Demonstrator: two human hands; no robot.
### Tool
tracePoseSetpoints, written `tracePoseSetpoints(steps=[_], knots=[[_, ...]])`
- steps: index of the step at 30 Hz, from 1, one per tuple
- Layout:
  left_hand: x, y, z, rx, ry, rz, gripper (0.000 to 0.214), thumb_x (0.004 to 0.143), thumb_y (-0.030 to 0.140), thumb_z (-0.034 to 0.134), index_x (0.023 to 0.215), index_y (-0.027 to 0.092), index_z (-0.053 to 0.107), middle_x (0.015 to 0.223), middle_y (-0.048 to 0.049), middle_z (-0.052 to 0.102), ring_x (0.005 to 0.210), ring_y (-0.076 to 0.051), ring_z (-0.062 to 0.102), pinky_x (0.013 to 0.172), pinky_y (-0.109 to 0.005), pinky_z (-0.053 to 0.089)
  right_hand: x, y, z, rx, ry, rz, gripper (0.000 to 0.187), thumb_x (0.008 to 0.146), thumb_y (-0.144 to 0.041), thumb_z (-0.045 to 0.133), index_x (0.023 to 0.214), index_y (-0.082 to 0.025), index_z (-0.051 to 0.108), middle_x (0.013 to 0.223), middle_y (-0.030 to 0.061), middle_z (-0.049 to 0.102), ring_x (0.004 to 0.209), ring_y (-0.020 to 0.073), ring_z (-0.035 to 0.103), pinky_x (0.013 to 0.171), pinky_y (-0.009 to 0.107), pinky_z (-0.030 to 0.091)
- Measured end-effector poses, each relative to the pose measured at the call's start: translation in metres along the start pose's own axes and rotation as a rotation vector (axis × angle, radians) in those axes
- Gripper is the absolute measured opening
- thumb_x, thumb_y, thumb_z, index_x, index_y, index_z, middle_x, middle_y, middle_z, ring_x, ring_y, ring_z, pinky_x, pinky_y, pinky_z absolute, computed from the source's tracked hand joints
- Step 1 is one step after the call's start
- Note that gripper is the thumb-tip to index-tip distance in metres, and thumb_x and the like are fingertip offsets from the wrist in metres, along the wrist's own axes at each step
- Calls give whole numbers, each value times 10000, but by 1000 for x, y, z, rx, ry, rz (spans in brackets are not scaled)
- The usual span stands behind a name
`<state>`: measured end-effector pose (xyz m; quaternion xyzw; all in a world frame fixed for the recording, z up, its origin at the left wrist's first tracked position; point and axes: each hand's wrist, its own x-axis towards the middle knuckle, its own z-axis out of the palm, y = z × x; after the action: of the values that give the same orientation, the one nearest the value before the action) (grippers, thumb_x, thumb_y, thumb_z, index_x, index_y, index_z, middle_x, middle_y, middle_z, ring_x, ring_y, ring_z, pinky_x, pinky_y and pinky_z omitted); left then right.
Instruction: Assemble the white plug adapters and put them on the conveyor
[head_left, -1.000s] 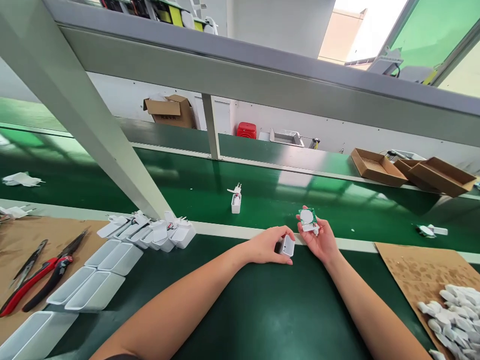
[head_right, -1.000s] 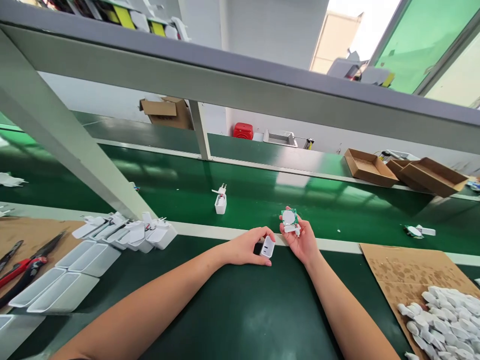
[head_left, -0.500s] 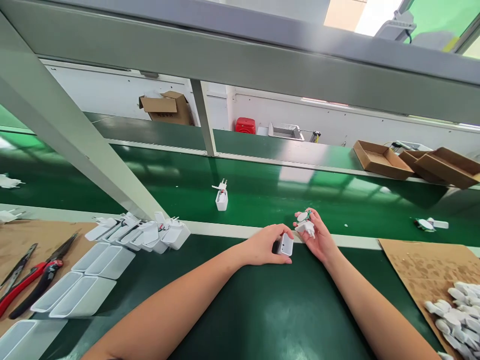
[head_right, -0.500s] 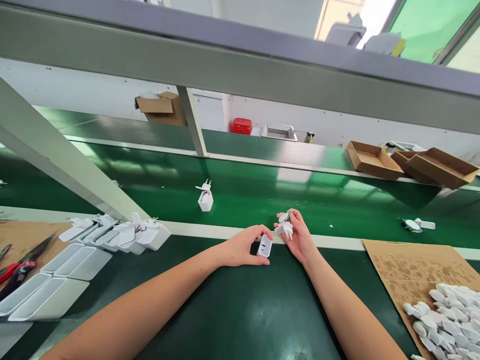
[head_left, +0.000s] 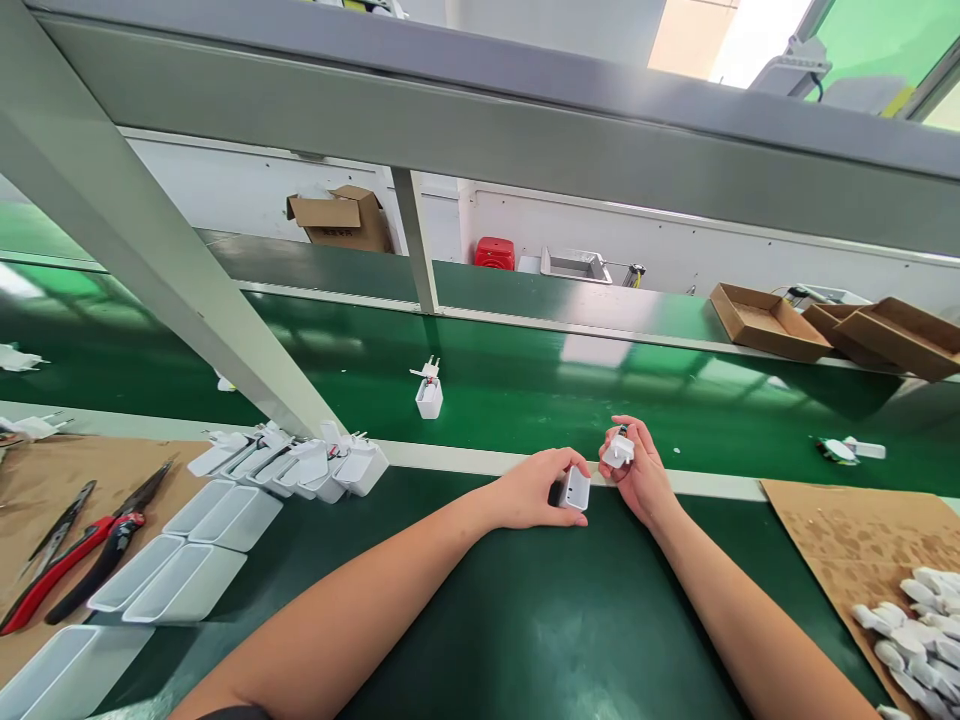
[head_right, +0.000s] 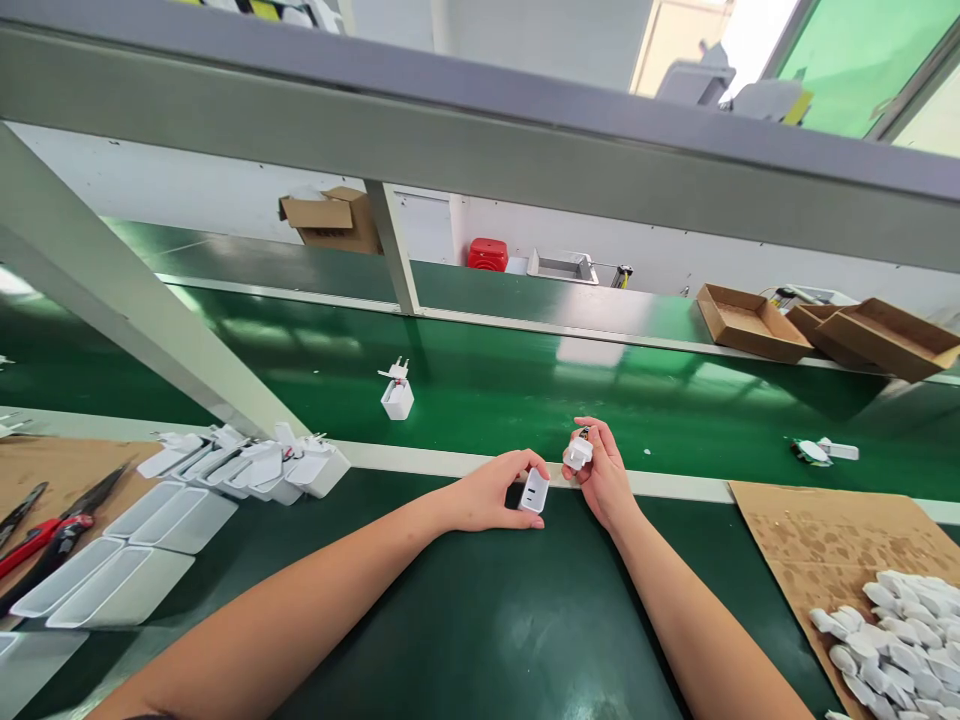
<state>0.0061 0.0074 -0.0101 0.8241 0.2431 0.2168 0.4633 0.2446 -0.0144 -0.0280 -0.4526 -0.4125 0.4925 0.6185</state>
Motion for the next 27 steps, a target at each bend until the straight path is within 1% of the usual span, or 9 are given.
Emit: tracePoseSetpoints(steps=[5, 8, 11, 14, 17, 19, 21, 24, 27], knots=[[-1, -2, 1, -12, 8, -4, 588, 794, 485, 928, 1252, 279, 622, 1106, -32, 698, 947, -221, 675, 776, -317, 525, -8, 0, -3, -218, 25, -59, 373, 971, -651, 722, 1130, -324, 802, 790, -8, 613, 532, 132, 427, 410, 272, 346], [-1, -3, 1, -41, 24, -7, 564, 764, 490, 944, 1165, 262, 619, 1115, -36, 705, 961, -225, 673, 803, -327, 530, -17, -2, -5, -373, 14, -106, 274, 885, -528, 872, 1041, -302, 868, 817, 20, 650, 587, 154, 458, 472, 303, 410], [-2, -3, 1, -102, 23, -51, 572, 752, 505, 947, 1138, 255, 607, 1135, -39, 706, 952, -219, 673, 808, -329, 529, -18, -5, -8, -456, -21, -114, 245, 880, -510, 880, 1014, -304, 885, 833, 38, 662, 662, 185, 530, 536, 321, 501], [-4, -1, 2, -199, 14, -99, 584, 776, 521, 929, 1170, 260, 586, 1132, -36, 715, 943, -212, 675, 826, -335, 529, -13, -8, -11, -464, -118, -70, 348, 941, -580, 788, 1108, -288, 877, 962, 69, 713, 723, 203, 628, 595, 354, 609], [-4, -1, 2, -302, 74, -130, 564, 816, 525, 901, 1153, 256, 537, 1088, -23, 717, 923, -204, 678, 859, -351, 537, -8, -9, -16, -425, -240, -43, 438, 965, -615, 736, 1249, -298, 838, 1233, 99, 707, 982, 261, 726, 781, 405, 697], [-4, -4, 2, -352, 148, -136, 556, 833, 528, 888, 1139, 250, 518, 1072, -22, 709, 917, -202, 678, 857, -351, 539, -6, -7, -20, -359, -361, -27, 522, 954, -557, 777, 1424, -333, 741, 1336, 89, 669, 1161, 279, 716, 951, 429, 684], [-3, -7, 3, -367, 209, -139, 557, 832, 540, 887, 1128, 244, 520, 1066, -27, 701, 926, -206, 674, 833, -338, 534, -6, -3, -22, -312, -460, -29, 664, 933, -469, 828, 1554, -363, 619, 1340, 76, 645, 1211, 260, 707, 1051, 436, 646], [-2, -11, 3, -366, 220, -139, 559, 826, 556, 891, 1114, 242, 530, 1047, -26, 700, 919, -205, 666, 799, -322, 522, -7, 3, -22, -406, -470, -70, 667, 900, -400, 867, 1528, -355, 647, 1316, 79, 645, 1155, 238, 711, 973, 385, 666], [-2, -11, 4, -381, 196, -124, 544, 830, 549, 893, 1101, 239, 537, 1036, -23, 703, 902, -197, 659, 791, -319, 518, -10, 5, -19, -462, -360, -77, 562, 815, -367, 940, 1352, -314, 784, 1258, 86, 719, 1083, 246, 719, 849, 342, 676]])
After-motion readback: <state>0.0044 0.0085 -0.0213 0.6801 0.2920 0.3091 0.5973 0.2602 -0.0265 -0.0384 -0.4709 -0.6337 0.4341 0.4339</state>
